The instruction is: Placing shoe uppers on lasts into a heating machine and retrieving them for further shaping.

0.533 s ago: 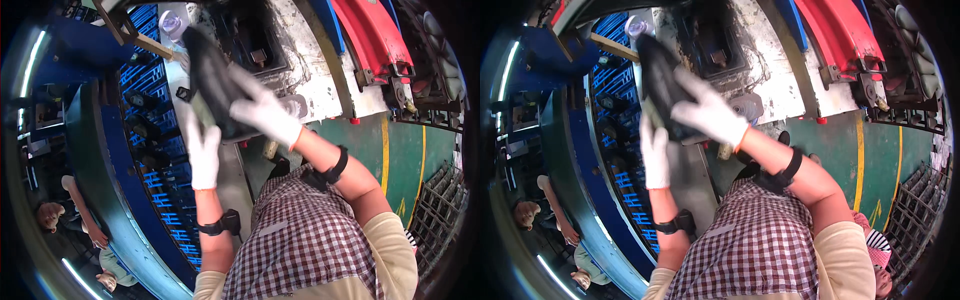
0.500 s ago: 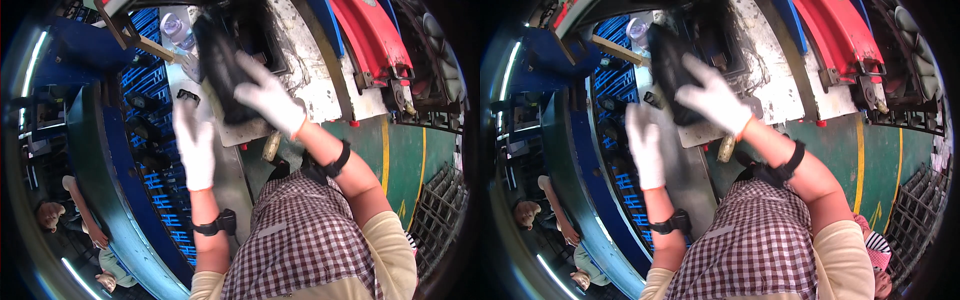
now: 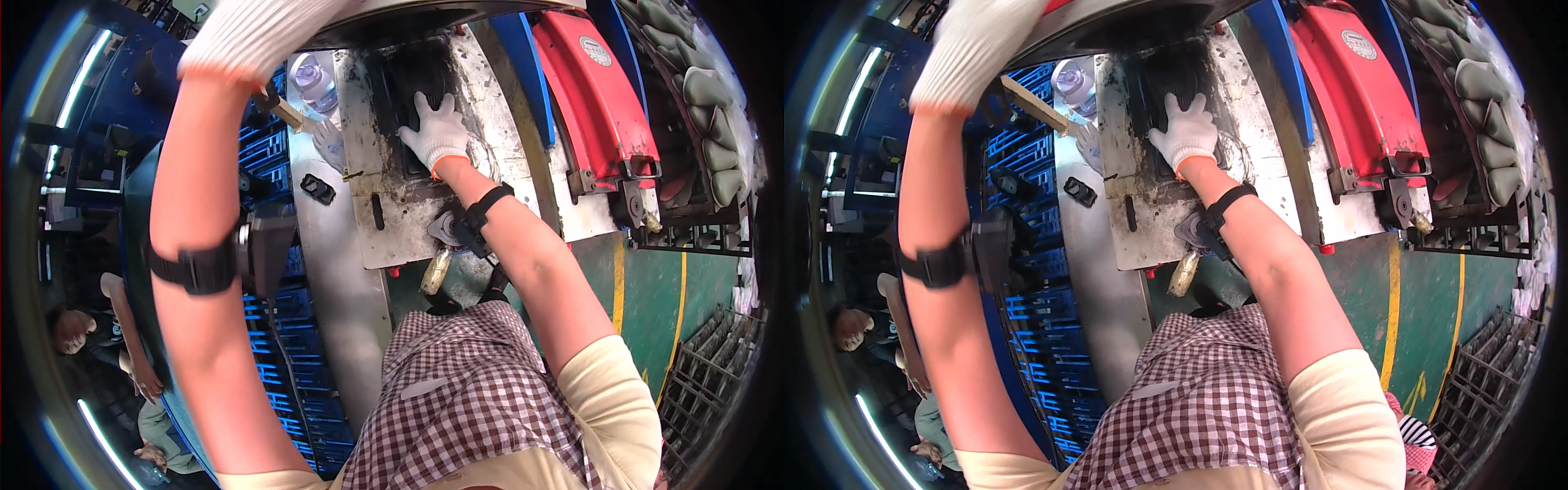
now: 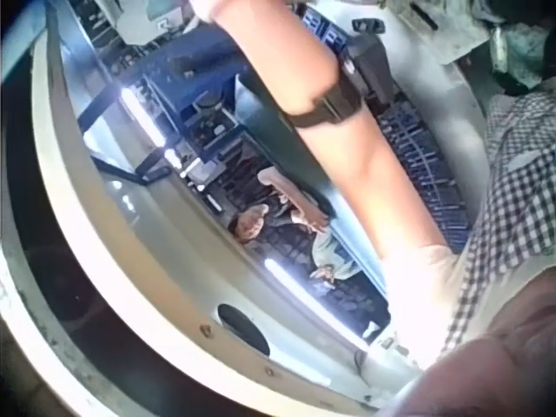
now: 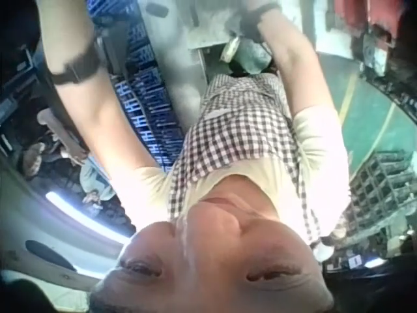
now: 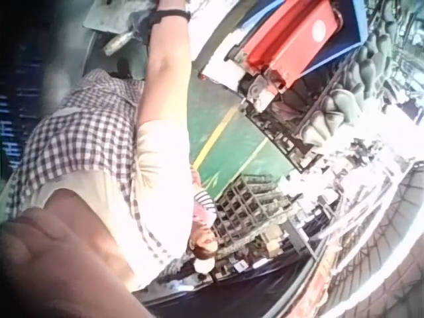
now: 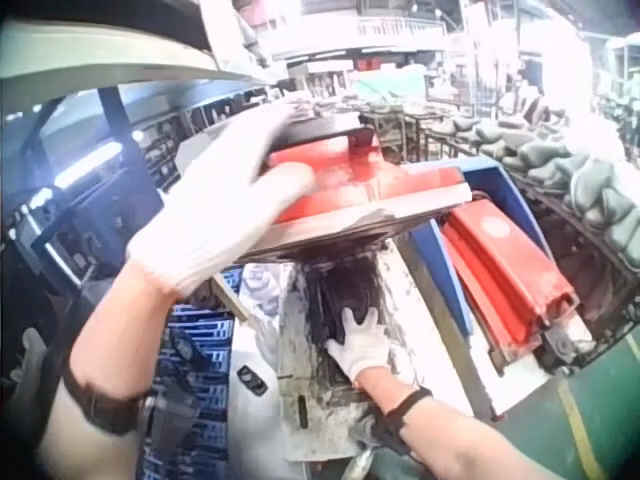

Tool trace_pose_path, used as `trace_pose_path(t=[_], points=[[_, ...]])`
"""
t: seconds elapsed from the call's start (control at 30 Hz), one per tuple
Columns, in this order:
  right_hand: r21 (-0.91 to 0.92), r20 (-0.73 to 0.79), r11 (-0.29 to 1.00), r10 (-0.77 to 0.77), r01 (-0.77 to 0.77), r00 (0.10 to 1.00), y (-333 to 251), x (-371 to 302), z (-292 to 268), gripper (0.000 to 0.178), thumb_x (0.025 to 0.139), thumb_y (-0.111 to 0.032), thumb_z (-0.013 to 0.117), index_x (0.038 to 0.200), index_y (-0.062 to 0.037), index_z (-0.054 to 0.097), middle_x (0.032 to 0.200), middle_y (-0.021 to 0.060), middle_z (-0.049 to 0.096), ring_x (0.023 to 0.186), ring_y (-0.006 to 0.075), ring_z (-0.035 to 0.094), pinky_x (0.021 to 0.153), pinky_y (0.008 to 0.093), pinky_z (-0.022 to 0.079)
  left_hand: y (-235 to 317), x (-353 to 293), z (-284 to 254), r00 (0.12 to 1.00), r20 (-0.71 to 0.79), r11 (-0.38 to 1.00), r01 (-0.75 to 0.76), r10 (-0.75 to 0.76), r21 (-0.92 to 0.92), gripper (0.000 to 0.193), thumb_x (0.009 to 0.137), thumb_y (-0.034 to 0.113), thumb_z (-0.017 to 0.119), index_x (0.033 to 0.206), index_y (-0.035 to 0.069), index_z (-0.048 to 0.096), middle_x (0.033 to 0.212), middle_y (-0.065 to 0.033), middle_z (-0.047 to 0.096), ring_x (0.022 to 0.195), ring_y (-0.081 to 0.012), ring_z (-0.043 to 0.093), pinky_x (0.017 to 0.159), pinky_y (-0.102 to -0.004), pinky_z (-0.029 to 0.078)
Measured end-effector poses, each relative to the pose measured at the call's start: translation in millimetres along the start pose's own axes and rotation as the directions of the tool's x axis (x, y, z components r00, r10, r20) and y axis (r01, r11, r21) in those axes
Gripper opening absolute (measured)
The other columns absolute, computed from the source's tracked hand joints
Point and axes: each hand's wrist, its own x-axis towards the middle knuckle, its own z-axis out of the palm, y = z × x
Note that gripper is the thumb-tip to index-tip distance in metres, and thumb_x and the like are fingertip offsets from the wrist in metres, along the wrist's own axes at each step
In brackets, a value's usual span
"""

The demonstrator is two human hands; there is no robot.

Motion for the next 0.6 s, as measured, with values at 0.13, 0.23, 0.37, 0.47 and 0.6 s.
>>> trace_pose_path(t=[0.13, 0.23, 0.37, 0.47, 0.6], points=[[-0.013, 0.084, 1.0, 0.019, -0.018, 0.996, 9.2, -1.8, -7.0, 0.091, 0.08, -0.058, 0.078, 0.159, -0.0274, 0.043, 0.16, 0.0307, 0.035, 0.124, 0.0452, 0.062, 0.099, 0.0479, 0.055, -1.0, 47.6, 22.4, 0.988, 0.138, 0.997, -0.077, 0.073, 0.025, 0.039, 0.096, 0.035, 0.059, 0.117, 0.004, 0.068, 0.115, -0.0225, 0.071, 0.108, -0.0412, 0.067, 0.097, -0.0469, 0.051], [0.107, 0.022, 0.992, -0.07, 0.067, 0.997, 37.5, -10.4, -16.9, 0.09, 0.082, -0.059, 0.076, 0.158, -0.0223, 0.046, 0.159, 0.0324, 0.038, 0.131, 0.0474, 0.057, 0.108, 0.0472, 0.05, -3.0, 58.5, 23.4, 0.953, 0.287, 0.995, 0.103, -0.102, 0.013, 0.038, 0.097, 0.04, 0.057, 0.107, 0.006, 0.07, 0.108, -0.0215, 0.072, 0.103, -0.0407, 0.068, 0.093, -0.0472, 0.052], [0.439, -0.195, 0.885, -0.077, 0.157, 0.978, 112.4, -77.9, -45.7, 0.057, 0.095, -0.033, 0.07, 0.142, -0.0029, 0.06, 0.142, 0.0261, 0.059, 0.129, 0.0409, 0.06, 0.109, 0.0458, 0.048, 6.0, 52.5, 26.9, 0.852, 0.511, 0.994, 0.107, -0.109, 0.034, 0.046, 0.097, 0.047, 0.054, 0.104, 0.005, 0.072, 0.105, -0.0227, 0.072, 0.103, -0.0406, 0.068, 0.091, -0.0471, 0.052], [0.59, -0.096, 0.807, 0.096, -0.021, 0.991, 175.4, -156.0, -36.6, 0.034, 0.099, -0.02, 0.065, 0.124, 0.0032, 0.068, 0.117, 0.0171, 0.073, 0.108, 0.0298, 0.069, 0.097, 0.0394, 0.053, 30.8, 35.1, 24.5, 0.484, 0.857, 0.858, 0.502, -0.174, -0.11, 0.044, 0.096, 0.044, 0.065, 0.113, 0.004, 0.074, 0.101, -0.0129, 0.075, 0.096, -0.0241, 0.071, 0.088, -0.038, 0.054], [0.743, 0.226, 0.616, 0.141, -0.264, 0.964, 209.2, -231.0, -23.7, 0.026, 0.102, -0.022, 0.065, 0.113, -0.0001, 0.072, 0.093, 0.0032, 0.071, 0.083, 0.0102, 0.063, 0.079, 0.0296, 0.054, 63.2, -45.1, 66.7, 0.75, 0.66, 0.975, 0.177, -0.047, -0.132, 0.032, 0.093, 0.04, 0.062, 0.095, 0.009, 0.071, 0.088, -0.0149, 0.071, 0.085, -0.0321, 0.071, 0.076, -0.0464, 0.056]])
